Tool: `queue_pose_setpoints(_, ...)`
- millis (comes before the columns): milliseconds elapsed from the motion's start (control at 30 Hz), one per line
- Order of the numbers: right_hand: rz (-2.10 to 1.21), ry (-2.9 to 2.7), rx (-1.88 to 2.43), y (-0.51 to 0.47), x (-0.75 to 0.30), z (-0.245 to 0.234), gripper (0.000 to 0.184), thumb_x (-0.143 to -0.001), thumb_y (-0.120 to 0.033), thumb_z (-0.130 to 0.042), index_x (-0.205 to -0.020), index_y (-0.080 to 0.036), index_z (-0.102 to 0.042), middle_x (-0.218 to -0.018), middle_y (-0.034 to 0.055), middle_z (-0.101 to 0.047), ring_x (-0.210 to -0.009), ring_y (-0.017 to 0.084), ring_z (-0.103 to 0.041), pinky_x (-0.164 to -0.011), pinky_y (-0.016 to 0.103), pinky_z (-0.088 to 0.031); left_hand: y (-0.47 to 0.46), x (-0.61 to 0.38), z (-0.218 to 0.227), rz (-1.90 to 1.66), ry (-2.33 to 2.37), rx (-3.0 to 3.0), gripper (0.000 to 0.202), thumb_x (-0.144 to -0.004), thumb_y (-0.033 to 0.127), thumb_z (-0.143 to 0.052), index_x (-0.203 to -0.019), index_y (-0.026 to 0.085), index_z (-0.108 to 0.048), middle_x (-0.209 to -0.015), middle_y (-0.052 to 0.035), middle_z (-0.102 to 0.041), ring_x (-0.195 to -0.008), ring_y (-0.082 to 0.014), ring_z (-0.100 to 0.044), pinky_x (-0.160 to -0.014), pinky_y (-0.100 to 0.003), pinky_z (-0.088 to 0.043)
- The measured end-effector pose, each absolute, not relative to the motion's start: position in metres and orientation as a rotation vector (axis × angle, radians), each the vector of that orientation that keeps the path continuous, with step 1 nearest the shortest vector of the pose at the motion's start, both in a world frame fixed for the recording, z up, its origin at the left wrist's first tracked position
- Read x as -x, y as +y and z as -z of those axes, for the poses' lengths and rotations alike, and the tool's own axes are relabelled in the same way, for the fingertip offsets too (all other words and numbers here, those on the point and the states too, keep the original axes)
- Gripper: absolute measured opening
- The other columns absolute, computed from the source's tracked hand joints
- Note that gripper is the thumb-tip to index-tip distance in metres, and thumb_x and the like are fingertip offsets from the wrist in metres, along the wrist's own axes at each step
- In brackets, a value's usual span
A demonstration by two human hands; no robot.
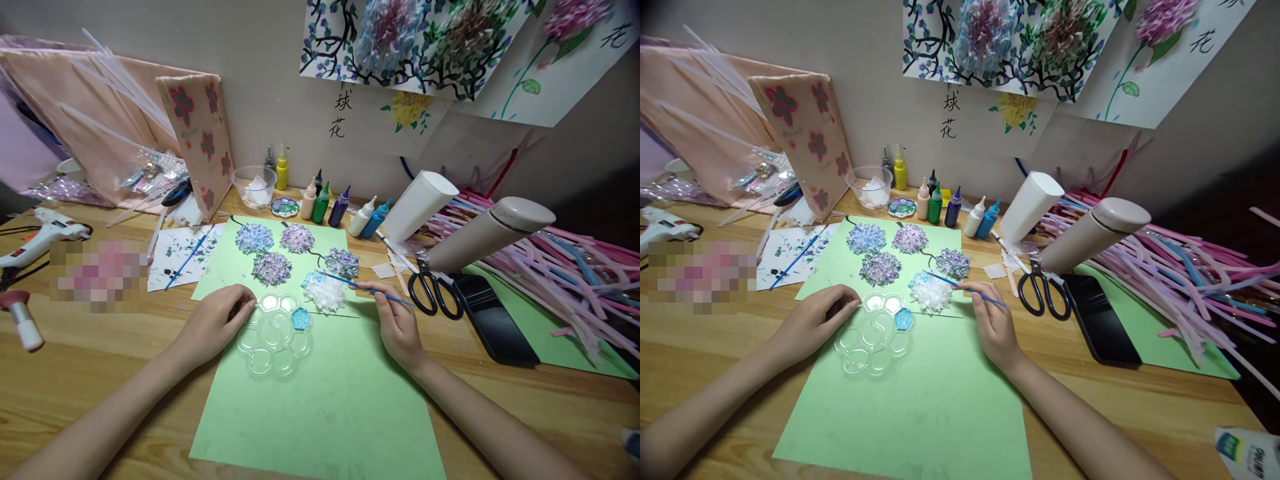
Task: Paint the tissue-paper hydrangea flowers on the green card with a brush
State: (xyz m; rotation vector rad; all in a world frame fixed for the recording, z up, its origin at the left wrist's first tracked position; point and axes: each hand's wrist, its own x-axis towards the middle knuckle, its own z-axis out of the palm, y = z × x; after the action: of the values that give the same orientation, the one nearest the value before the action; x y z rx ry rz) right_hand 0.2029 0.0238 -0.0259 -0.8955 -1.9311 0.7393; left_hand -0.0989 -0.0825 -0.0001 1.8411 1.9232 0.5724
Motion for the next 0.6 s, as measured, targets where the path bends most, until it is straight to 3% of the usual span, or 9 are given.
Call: queue_pose_setpoints(600, -0.669, -1.941, 0.875, 0.0236, -0.2041, 0.0255, 0.028, -0.096, -0.026, -0.036, -0.103, -0.026, -0.063, -0.100, 0.0038, -0.067, -0.098, 0.021, -0.058, -0.086, 0.038, -0.044, -0.0827, 0.0993, 0.0002, -0.555, 1.925, -1.863, 0.030, -0.094, 0.044, -0.036, -0.090, 0.022, -0.056, -0.082, -0.0021, -0.063, -0.073, -0.0192, -0.058, -0.067, -0.030, -0.041)
